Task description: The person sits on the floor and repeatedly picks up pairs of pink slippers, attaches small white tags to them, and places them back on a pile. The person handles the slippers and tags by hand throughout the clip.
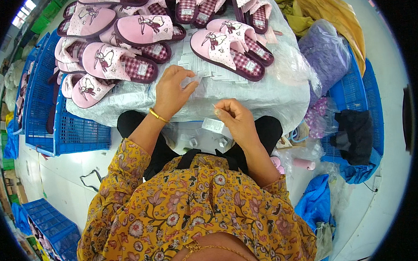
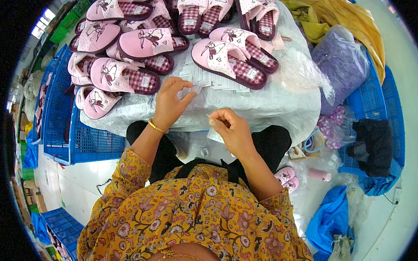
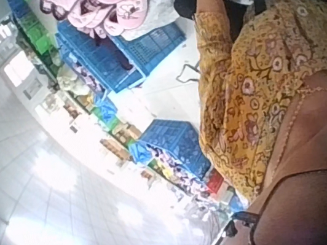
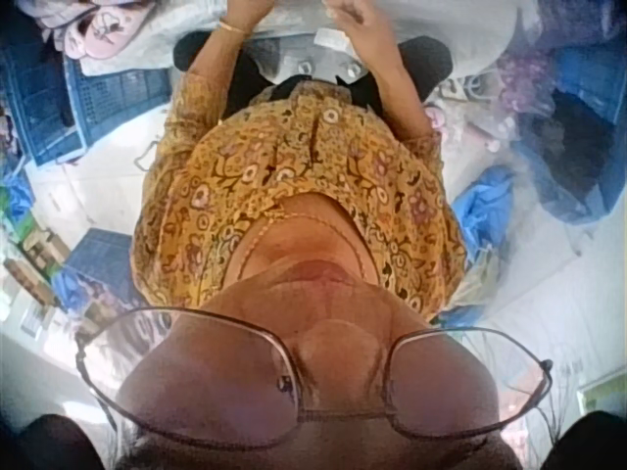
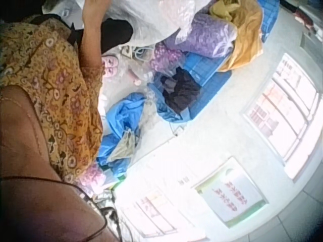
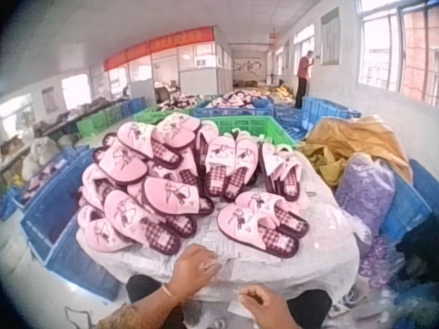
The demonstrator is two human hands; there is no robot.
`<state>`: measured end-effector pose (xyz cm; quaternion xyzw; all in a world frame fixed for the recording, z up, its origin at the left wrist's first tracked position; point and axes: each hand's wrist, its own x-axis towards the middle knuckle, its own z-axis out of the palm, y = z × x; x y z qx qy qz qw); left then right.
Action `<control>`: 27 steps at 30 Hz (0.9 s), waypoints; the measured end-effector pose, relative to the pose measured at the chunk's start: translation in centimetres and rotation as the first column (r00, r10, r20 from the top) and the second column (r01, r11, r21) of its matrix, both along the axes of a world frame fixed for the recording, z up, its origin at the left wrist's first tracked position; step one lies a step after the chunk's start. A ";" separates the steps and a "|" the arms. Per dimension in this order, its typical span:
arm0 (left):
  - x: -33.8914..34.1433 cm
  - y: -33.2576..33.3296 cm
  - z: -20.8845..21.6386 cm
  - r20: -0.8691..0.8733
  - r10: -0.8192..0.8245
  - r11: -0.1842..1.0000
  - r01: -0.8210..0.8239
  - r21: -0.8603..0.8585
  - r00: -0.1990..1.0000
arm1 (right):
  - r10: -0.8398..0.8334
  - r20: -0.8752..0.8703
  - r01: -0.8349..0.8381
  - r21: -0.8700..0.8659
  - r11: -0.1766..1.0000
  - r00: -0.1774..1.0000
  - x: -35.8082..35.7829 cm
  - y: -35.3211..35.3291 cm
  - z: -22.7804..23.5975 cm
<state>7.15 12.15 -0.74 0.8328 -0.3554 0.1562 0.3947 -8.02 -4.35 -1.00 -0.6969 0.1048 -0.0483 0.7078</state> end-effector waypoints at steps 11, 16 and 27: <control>0.9 -1.4 -1.4 0.336 -0.029 0.966 -0.060 0.251 0.941 | -0.074 -0.005 0.074 0.022 0.997 0.997 -0.1 -1.0 -0.2; 0.3 -1.7 -0.4 0.367 0.078 0.994 -0.098 0.037 0.927 | -0.096 0.027 0.096 -0.020 0.995 0.995 0.2 -0.8 -0.5; -3.9 -0.5 1.5 -0.180 -0.066 0.990 0.042 -0.133 0.981 | -0.134 0.072 0.134 0.004 0.991 0.988 2.8 0.7 1.8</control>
